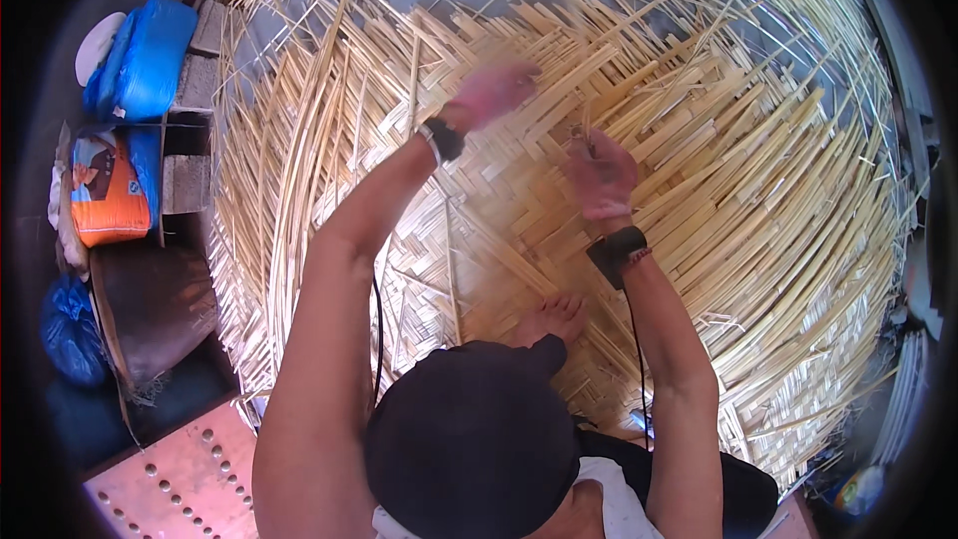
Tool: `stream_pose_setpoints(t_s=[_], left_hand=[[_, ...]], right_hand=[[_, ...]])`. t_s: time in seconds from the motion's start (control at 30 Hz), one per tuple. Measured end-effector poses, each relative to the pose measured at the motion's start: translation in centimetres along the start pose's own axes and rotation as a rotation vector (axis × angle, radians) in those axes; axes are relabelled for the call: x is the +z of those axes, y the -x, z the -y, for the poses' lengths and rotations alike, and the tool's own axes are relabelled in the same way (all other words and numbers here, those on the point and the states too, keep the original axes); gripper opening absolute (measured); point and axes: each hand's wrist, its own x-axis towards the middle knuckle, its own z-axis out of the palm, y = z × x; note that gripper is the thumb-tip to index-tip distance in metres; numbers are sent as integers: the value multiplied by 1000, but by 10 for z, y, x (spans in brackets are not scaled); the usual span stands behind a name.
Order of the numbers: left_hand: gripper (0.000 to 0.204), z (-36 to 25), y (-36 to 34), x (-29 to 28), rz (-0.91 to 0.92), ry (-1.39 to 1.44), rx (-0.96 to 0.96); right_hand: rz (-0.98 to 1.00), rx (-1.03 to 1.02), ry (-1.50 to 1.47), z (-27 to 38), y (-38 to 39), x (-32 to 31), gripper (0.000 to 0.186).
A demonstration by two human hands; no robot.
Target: Weave together long strips of bamboo to create a large flat mat.
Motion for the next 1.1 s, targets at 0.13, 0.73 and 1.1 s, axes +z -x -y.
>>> stream_pose_setpoints(t_s=[0.13,0.73,1.1], left_hand=[[19,2,-23,11,206,-188,-6],[37,-39,-31,27,564,314,-212],[31,1,-21,32,559,907,-310]], right_hand=[[-51,106,-100,1,8,-5,24],[-108,358,-386,-6,11,-6,25],[143,-36,256,-19,-14,16,19]])
